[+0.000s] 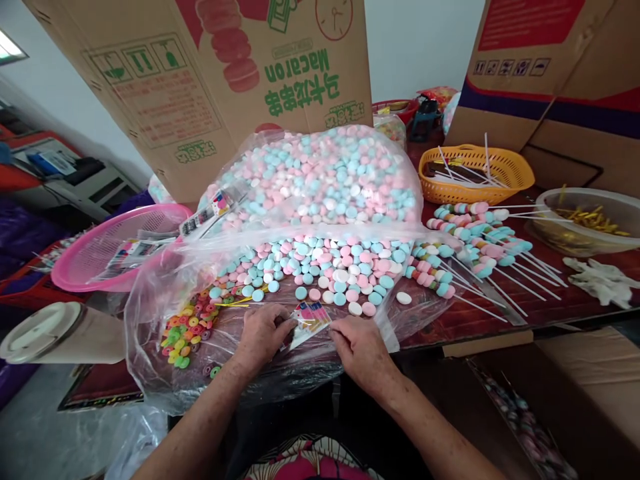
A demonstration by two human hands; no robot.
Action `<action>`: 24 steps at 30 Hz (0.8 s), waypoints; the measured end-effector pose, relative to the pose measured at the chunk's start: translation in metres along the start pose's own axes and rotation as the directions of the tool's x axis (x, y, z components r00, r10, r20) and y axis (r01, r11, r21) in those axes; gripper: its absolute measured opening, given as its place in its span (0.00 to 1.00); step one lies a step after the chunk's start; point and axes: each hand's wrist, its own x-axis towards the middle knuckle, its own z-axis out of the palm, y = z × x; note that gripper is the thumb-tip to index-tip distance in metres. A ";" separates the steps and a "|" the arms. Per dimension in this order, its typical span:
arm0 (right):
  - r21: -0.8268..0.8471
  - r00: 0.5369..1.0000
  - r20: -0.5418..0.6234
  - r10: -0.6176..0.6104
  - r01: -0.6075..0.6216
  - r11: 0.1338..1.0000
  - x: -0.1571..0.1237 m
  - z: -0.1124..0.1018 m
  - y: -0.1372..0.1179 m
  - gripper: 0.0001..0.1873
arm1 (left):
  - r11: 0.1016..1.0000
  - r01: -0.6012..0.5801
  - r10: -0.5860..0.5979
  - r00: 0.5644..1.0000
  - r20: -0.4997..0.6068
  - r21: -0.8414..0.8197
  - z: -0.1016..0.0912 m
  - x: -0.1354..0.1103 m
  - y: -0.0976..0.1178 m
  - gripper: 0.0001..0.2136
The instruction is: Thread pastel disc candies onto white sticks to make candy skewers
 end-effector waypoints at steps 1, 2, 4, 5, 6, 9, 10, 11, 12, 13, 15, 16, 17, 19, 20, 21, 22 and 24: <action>0.017 1.000 -0.006 0.007 -0.007 1.000 -0.004 0.000 0.000 0.12 | 1.000 -0.006 0.006 1.000 -0.009 -0.013 0.000 0.000 0.000 0.06; 0.037 0.999 -0.033 0.018 -0.017 0.999 -0.006 0.000 -0.001 0.13 | 0.999 -0.024 0.024 1.000 -0.020 -0.026 -0.001 -0.001 0.000 0.06; 0.071 0.989 -0.139 0.054 -0.044 0.996 -0.008 -0.004 -0.006 0.13 | 0.988 -0.123 0.115 0.990 -0.084 -0.098 -0.007 -0.003 0.006 0.07; 0.074 0.976 -0.206 0.068 -0.054 0.996 -0.007 -0.007 -0.009 0.13 | 0.966 -0.208 0.187 0.973 -0.137 -0.157 -0.011 -0.005 0.011 0.08; 0.067 0.961 -0.267 0.073 -0.057 0.996 -0.006 -0.010 -0.013 0.15 | 0.925 -0.306 0.265 0.945 -0.192 -0.226 -0.016 -0.007 0.018 0.08; 0.111 0.976 -0.204 0.078 -0.056 0.992 -0.002 -0.019 -0.028 0.18 | 0.788 -0.466 0.397 0.884 -0.245 -0.402 -0.027 -0.017 0.039 0.08; 0.149 0.987 -0.135 0.086 -0.065 0.987 -0.001 -0.021 -0.033 0.15 | 0.781 -0.439 0.387 0.898 -0.208 -0.444 -0.029 -0.019 0.046 0.08; 0.182 0.992 -0.083 0.097 -0.080 0.980 -0.002 -0.022 -0.037 0.14 | 0.787 -0.382 0.353 0.923 -0.153 -0.484 -0.031 -0.022 0.051 0.07; 0.209 0.992 -0.055 0.110 -0.096 0.973 -0.003 -0.022 -0.040 0.14 | 0.794 -0.306 0.308 0.947 -0.088 -0.524 -0.031 -0.024 0.055 0.06; 0.232 0.991 -0.049 0.123 -0.108 0.967 -0.004 -0.023 -0.043 0.15 | 0.793 -0.229 0.266 0.964 -0.018 -0.564 -0.030 -0.026 0.057 0.06; 0.284 0.987 -0.049 0.150 -0.131 0.950 -0.006 -0.023 -0.044 0.14 | 0.784 -0.095 0.205 0.973 0.110 -0.613 -0.028 -0.028 0.058 0.10; 0.330 0.985 -0.036 0.169 -0.147 0.932 -0.007 -0.023 -0.044 0.13 | 0.784 -0.046 0.182 0.971 0.158 -0.619 -0.027 -0.028 0.058 0.09; 0.385 0.981 -0.020 0.191 -0.169 0.907 -0.008 -0.024 -0.043 0.11 | 0.786 -0.008 0.159 0.969 0.190 -0.618 -0.027 -0.028 0.058 0.06; 0.471 0.975 0.027 0.221 -0.208 0.857 -0.008 -0.026 -0.042 0.08 | 0.783 0.044 0.133 0.963 0.236 -0.620 -0.027 -0.026 0.059 0.05; 0.489 0.977 0.053 0.208 -0.207 0.847 -0.007 -0.027 -0.042 0.07 | 0.775 0.050 0.144 0.957 0.253 -0.630 -0.028 -0.025 0.060 0.06; 0.485 0.982 0.071 0.175 -0.187 0.854 -0.007 -0.027 -0.043 0.07 | 0.769 0.039 0.169 0.950 0.262 -0.638 -0.029 -0.024 0.062 0.06; 0.460 0.987 0.071 0.143 -0.159 0.874 -0.006 -0.028 -0.044 0.06 | 0.769 0.012 0.199 0.946 0.256 -0.640 -0.030 -0.023 0.063 0.05; 0.385 0.992 -0.002 0.125 -0.115 0.916 -0.005 -0.026 -0.044 0.08 | 0.782 -0.065 0.230 0.955 0.190 -0.619 -0.031 -0.020 0.063 0.04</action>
